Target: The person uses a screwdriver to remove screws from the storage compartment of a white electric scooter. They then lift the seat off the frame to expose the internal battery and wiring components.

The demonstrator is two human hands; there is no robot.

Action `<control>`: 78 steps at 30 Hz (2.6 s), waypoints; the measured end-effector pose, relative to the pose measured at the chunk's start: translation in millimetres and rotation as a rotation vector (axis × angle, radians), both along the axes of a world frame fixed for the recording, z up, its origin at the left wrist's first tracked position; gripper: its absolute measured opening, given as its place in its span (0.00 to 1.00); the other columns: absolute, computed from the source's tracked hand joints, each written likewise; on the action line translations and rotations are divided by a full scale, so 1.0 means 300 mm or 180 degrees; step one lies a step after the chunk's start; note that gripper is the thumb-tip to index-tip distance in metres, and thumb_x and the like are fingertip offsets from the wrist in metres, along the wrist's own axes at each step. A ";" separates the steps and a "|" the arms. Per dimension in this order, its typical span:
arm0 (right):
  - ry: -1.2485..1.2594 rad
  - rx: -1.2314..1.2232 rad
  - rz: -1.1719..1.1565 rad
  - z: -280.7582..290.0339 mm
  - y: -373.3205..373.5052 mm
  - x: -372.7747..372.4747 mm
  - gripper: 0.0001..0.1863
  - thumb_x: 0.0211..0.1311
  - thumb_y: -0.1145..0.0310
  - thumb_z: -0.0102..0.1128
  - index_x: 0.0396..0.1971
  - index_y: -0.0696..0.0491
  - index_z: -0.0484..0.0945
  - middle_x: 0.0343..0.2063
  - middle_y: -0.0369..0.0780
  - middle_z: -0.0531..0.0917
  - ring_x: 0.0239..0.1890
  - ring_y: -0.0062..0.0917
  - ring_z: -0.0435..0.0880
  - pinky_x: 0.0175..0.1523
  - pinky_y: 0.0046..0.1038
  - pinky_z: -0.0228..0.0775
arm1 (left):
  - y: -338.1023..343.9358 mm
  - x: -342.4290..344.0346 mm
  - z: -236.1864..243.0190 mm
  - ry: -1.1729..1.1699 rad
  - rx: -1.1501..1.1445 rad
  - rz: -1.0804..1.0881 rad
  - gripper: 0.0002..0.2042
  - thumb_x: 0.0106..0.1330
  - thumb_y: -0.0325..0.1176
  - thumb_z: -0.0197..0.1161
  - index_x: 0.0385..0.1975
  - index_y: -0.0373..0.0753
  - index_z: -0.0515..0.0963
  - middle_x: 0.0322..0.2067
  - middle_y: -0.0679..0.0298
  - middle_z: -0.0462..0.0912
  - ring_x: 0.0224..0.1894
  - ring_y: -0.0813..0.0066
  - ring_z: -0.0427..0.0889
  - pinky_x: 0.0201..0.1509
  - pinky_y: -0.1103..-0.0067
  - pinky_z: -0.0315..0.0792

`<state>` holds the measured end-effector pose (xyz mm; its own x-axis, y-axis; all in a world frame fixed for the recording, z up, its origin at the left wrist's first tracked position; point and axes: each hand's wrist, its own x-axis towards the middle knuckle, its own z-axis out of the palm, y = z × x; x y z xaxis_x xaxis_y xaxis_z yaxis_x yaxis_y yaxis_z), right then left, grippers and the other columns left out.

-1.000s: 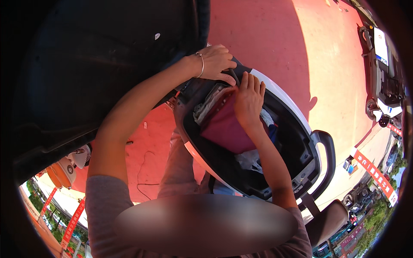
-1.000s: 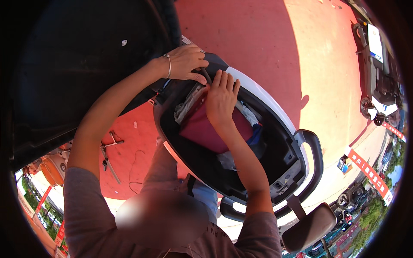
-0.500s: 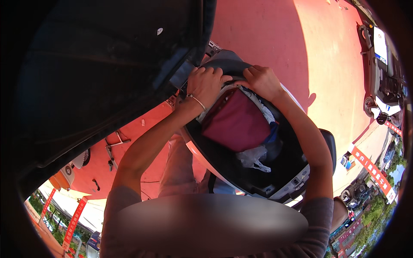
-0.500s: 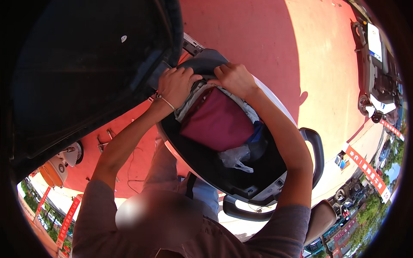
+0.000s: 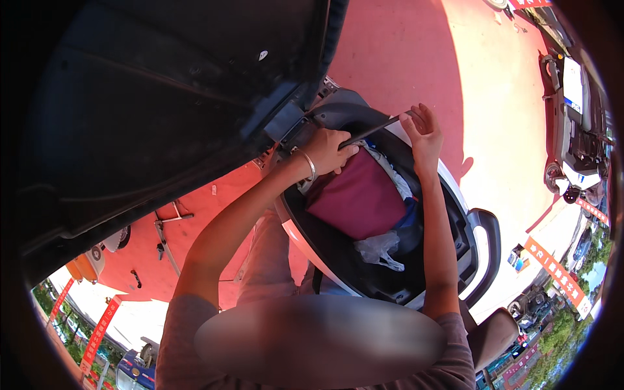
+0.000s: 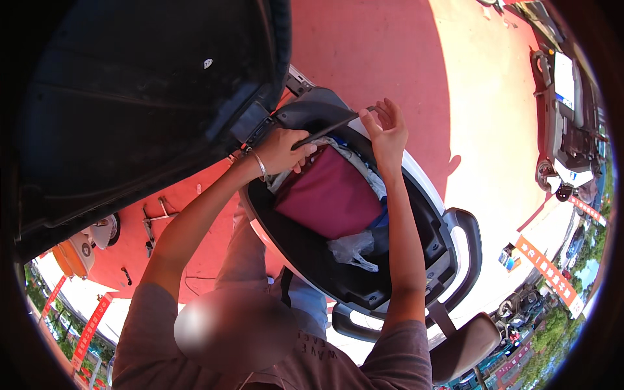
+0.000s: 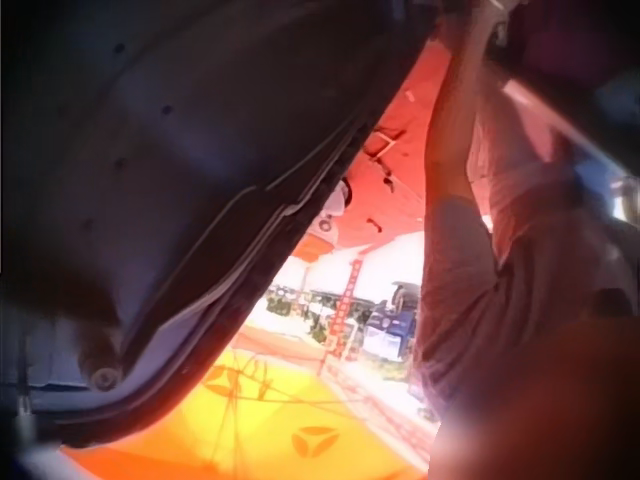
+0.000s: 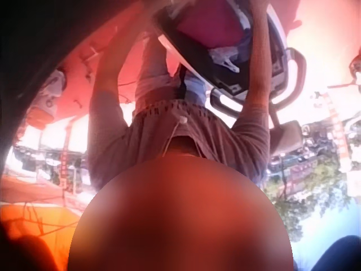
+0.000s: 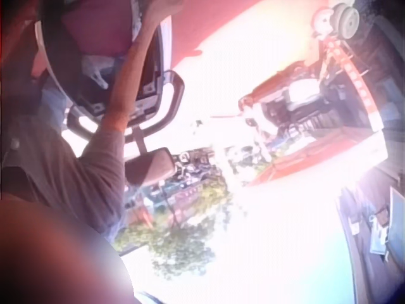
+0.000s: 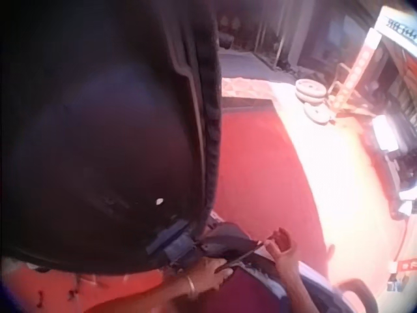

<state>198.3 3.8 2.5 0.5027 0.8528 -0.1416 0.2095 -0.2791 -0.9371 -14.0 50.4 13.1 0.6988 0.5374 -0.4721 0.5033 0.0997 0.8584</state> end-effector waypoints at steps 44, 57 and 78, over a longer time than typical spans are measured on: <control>-0.2628 0.0066 0.1598 0.060 0.056 -0.198 0.22 0.49 0.63 0.60 0.42 0.60 0.70 0.37 0.45 0.76 0.40 0.37 0.75 0.45 0.33 0.66 | 0.024 -0.001 0.086 0.0113 0.2637 0.0878 0.13 0.56 0.33 0.59 0.40 0.35 0.72 0.41 0.55 0.74 0.45 0.61 0.74 0.49 0.73 0.68; -0.3198 -0.0298 0.1718 0.034 -0.043 -0.152 0.23 0.48 0.61 0.60 0.41 0.60 0.70 0.38 0.42 0.74 0.42 0.32 0.72 0.45 0.32 0.61 | 0.251 0.062 -0.043 0.0016 0.3398 -0.1640 0.21 0.57 0.54 0.49 0.19 0.39 0.69 0.20 0.62 0.70 0.30 0.66 0.71 0.40 0.73 0.65; -0.3512 0.1031 0.4728 -0.008 0.275 0.026 0.18 0.45 0.53 0.58 0.21 0.54 0.72 0.19 0.37 0.73 0.25 0.29 0.75 0.30 0.28 0.70 | -0.202 0.066 -0.022 0.1387 0.2549 0.1320 0.12 0.61 0.41 0.52 0.24 0.38 0.68 0.19 0.58 0.73 0.24 0.57 0.74 0.26 0.68 0.68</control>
